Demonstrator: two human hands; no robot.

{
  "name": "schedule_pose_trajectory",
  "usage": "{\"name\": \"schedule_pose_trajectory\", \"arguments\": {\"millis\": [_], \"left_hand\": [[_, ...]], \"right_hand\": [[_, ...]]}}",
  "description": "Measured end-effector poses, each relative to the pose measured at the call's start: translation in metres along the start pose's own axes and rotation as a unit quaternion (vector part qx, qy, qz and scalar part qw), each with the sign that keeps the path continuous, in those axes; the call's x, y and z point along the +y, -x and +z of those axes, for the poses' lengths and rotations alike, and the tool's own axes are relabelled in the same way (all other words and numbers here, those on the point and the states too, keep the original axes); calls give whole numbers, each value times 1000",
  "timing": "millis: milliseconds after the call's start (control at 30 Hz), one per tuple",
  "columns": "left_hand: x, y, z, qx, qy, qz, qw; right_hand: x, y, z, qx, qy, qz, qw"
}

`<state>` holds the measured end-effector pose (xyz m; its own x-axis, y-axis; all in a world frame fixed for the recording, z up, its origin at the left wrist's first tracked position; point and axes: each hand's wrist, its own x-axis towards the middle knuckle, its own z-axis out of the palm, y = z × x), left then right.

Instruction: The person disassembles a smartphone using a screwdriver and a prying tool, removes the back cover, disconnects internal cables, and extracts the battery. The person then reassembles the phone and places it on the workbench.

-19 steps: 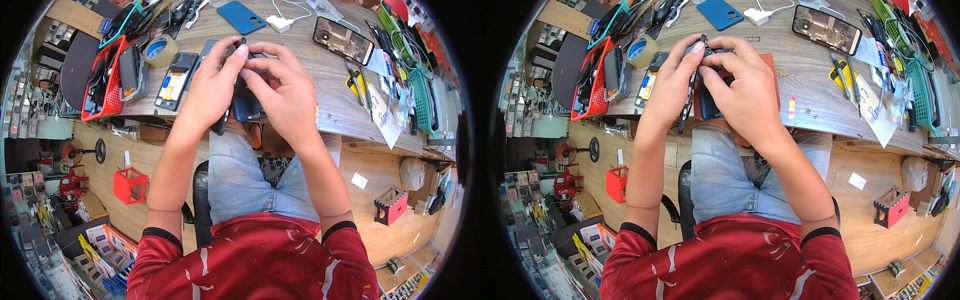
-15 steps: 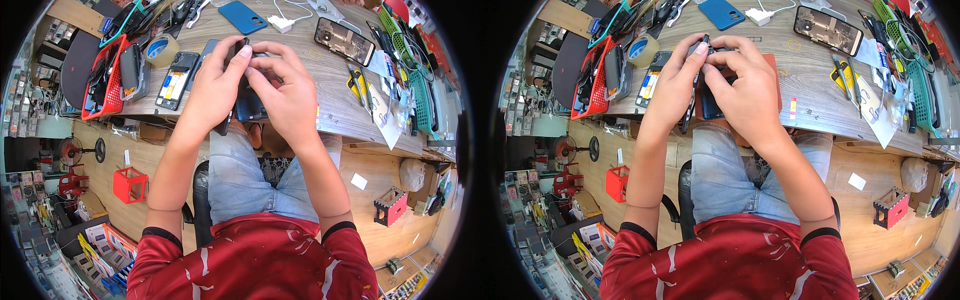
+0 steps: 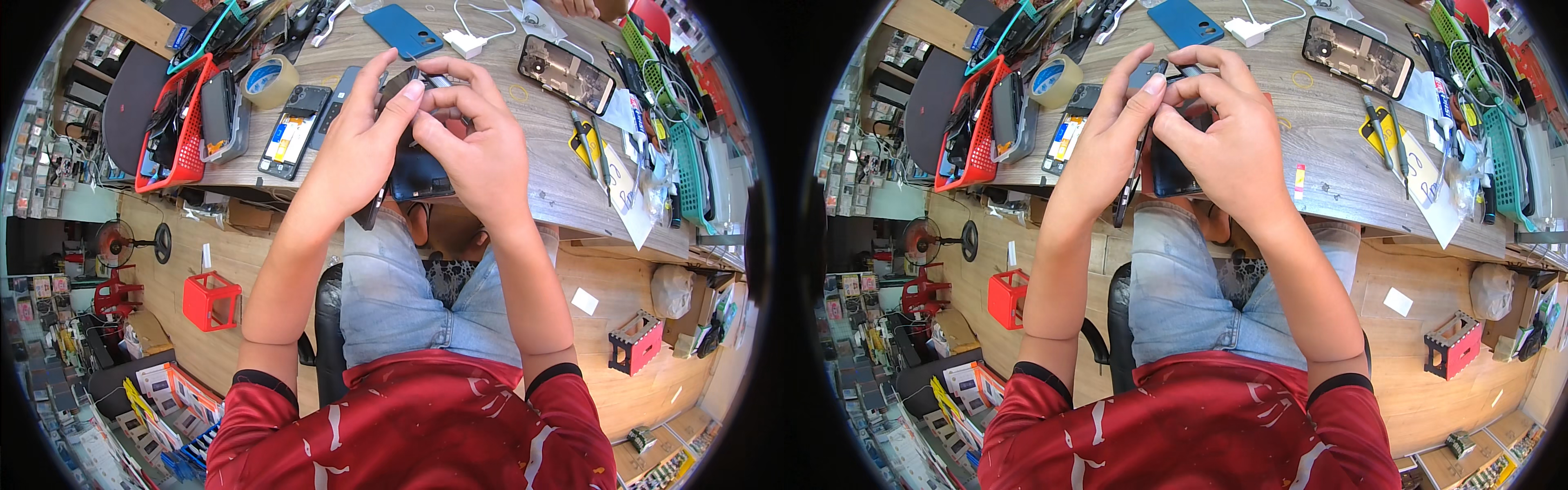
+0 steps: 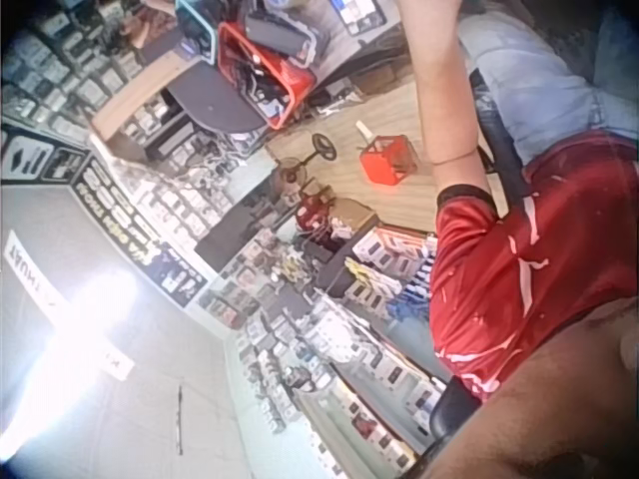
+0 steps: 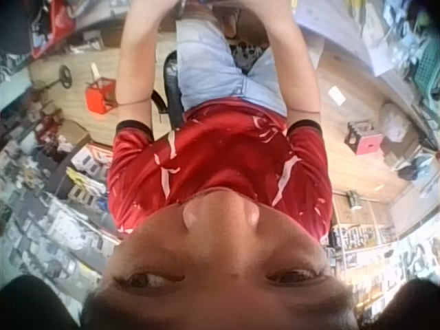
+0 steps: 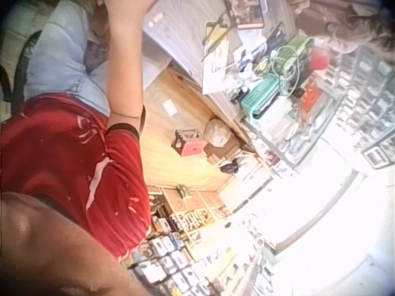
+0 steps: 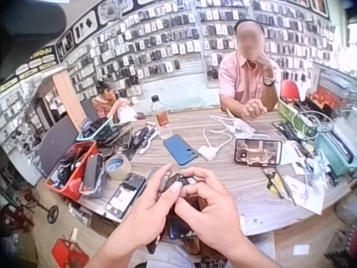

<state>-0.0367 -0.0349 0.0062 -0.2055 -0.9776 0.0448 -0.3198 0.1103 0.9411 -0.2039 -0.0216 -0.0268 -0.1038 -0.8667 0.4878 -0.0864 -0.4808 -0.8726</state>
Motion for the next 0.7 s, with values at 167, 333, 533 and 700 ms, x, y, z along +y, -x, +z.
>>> {"name": "schedule_pose_trajectory", "arguments": {"millis": [167,333,533,700], "left_hand": [[-6,-1,3,-6,49,27,998],[-11,-1,4,4,62,19,998],[-6,1,-4,45,58,-14,997],[-11,8,-30,-43,349,-23,936]], "right_hand": [[-4,-2,-2,-25,13,-1,1000],[-3,-4,-1,-17,35,-38,999],[14,-5,-3,-4,121,-116,986],[20,-4,-4,-32,242,-167,955]]}}
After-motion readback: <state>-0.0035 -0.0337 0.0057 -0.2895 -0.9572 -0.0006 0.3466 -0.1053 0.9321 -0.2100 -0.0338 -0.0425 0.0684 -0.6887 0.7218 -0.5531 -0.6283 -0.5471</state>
